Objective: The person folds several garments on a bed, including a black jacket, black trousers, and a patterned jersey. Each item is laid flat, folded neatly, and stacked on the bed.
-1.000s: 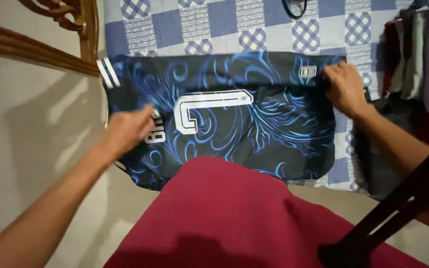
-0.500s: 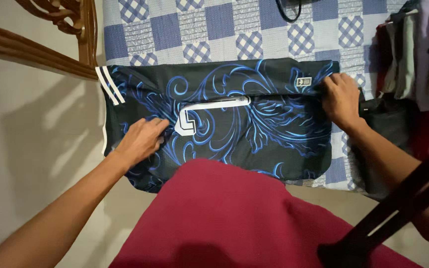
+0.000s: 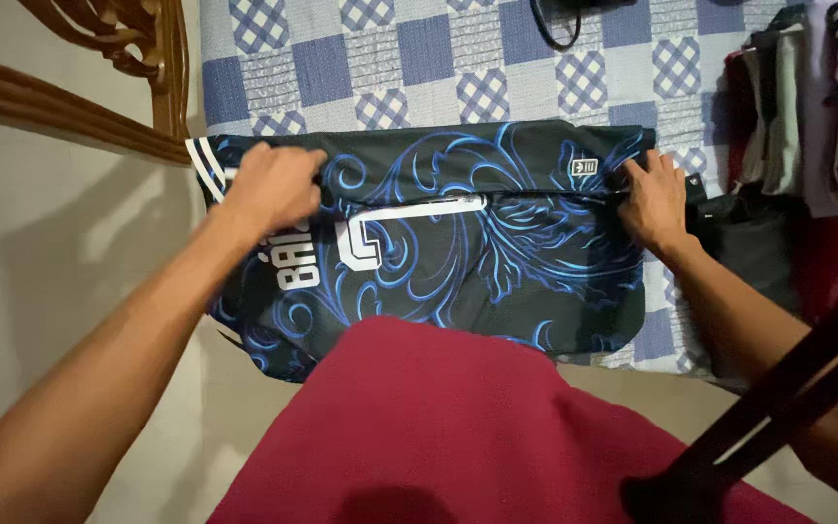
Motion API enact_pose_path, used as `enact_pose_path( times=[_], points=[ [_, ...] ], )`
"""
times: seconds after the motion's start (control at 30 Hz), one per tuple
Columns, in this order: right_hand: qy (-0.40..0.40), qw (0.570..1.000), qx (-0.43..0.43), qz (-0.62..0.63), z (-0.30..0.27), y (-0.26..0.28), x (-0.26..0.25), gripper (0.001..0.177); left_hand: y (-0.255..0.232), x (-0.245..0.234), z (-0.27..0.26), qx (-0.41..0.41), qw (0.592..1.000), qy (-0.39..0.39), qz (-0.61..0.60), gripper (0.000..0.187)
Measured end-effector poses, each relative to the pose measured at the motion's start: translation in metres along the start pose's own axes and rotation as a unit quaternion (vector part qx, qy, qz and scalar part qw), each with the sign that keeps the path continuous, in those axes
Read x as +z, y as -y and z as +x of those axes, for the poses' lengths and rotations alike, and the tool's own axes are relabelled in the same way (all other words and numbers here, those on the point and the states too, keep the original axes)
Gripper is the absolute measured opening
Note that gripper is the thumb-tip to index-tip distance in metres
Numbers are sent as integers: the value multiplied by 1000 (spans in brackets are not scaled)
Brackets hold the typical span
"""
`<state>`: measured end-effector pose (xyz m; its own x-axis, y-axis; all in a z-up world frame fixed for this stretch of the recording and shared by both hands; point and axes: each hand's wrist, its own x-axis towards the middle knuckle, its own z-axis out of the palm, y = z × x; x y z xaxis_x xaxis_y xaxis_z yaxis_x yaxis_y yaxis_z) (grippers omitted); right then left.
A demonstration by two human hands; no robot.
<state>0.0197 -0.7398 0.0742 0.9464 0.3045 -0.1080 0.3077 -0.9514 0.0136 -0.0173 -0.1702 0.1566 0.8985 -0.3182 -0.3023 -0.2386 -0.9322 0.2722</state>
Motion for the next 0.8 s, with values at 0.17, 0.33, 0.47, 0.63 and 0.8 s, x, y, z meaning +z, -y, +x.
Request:
enact_pose_path(
  times=[0.17, 0.33, 0.47, 0.63, 0.8],
  points=[
    [-6, 999, 11, 34, 0, -5, 5, 46, 42, 11, 26, -42, 997, -69, 12, 50],
    [-22, 995, 56, 82, -4, -27, 25, 20, 69, 46, 13, -175, 974, -144, -16, 64],
    [-73, 953, 196, 219, 14, -42, 42, 16, 87, 65, -3, -184, 969, -164, -23, 62],
    [-134, 950, 51, 279, 52, -52, 48, 47, 101, 74, -17, -184, 970, -145, -60, 69],
    [5, 982, 99, 160, 86, -67, 49, 38, 129, 74, -10, -210, 973, -92, -11, 68]
  ],
)
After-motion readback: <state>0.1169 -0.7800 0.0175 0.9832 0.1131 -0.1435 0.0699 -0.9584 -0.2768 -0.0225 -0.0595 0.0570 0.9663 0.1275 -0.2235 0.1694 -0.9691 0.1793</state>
